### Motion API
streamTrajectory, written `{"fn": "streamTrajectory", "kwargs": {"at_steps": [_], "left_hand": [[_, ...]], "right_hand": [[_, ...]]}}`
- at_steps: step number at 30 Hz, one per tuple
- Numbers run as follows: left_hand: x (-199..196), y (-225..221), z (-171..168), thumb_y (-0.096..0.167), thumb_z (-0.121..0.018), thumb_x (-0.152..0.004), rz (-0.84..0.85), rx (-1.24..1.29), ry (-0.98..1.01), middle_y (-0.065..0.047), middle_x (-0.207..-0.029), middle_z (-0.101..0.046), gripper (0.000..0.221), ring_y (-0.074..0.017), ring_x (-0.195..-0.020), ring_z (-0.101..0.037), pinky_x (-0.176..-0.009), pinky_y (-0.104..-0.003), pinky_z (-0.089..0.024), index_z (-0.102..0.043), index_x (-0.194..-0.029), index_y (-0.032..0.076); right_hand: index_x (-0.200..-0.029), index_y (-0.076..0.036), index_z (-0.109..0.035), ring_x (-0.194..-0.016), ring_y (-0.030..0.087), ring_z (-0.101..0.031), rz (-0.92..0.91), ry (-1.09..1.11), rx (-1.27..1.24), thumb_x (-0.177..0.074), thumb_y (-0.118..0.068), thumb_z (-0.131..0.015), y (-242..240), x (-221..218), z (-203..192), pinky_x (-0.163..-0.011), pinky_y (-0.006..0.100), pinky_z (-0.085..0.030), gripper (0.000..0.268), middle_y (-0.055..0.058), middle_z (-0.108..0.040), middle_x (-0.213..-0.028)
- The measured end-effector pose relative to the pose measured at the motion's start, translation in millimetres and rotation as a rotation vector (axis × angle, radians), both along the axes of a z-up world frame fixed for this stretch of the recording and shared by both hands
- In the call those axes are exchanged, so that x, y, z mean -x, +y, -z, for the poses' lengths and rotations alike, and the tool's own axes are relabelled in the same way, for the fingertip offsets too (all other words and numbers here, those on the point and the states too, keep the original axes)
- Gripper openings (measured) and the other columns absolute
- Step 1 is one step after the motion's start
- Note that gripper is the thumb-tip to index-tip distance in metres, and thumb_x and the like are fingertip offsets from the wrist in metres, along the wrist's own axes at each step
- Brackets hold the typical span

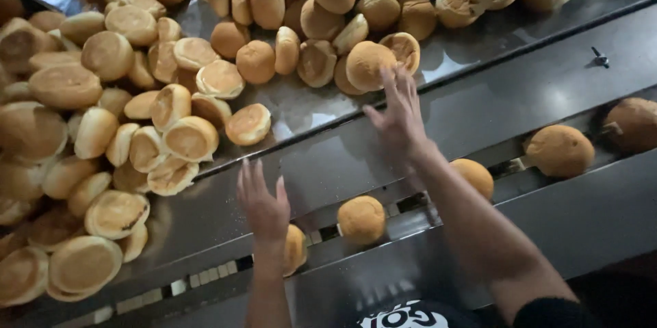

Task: The person arranges round bread buns on a moving conveyor belt. They pick up buns from a large pile and place them into designated slots on the belt, ensuring they are evenly spaced as the belt moves forward.

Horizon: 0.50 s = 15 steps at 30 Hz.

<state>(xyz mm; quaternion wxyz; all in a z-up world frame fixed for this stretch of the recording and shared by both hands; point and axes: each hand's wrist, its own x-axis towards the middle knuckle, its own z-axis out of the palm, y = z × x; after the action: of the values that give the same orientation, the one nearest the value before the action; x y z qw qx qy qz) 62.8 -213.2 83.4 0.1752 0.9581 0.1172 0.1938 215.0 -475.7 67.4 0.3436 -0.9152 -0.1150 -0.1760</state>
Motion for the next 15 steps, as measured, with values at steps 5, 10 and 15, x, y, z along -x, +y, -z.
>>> {"fn": "streamTrajectory", "kwargs": {"at_steps": [5,10,15], "left_hand": [[-91,25,-4,0.015,-0.079,-0.086,-0.04,-0.038,0.19,-0.026,-0.158,-0.04,0.073,-0.0473,-0.144,-0.037,-0.108,-0.071,-0.037,-0.046,-0.149,-0.001],[-133,93,92,0.013,-0.084,-0.076,-0.122,-0.165,0.052,-0.025,-0.128,-0.063,0.071,-0.0468,-0.113,-0.061,-0.093,-0.062,-0.05,-0.057,-0.14,0.0],[-105,109,129,0.028,-0.083,-0.086,-0.176,0.619,-0.093,-0.022,-0.114,-0.071,0.048,-0.0393,-0.11,-0.068,-0.092,-0.049,-0.054,-0.068,-0.124,0.004]], "right_hand": [[-0.158,-0.009,-0.036,-0.144,0.047,-0.038,-0.022,0.128,0.186,-0.07,-0.026,-0.09,4,-75,25,-0.118,0.057,-0.035,0.105,0.025,-0.036,-0.155],[-0.155,-0.001,-0.039,-0.119,0.049,-0.058,-0.009,0.139,-0.103,-0.076,-0.029,-0.084,-5,-77,82,-0.106,0.057,-0.045,0.095,0.031,-0.059,-0.125],[-0.128,-0.01,-0.069,-0.088,0.032,-0.069,0.125,0.792,-1.119,-0.088,-0.044,-0.08,-20,-18,69,-0.06,0.05,-0.061,0.054,0.02,-0.067,-0.107]]}}
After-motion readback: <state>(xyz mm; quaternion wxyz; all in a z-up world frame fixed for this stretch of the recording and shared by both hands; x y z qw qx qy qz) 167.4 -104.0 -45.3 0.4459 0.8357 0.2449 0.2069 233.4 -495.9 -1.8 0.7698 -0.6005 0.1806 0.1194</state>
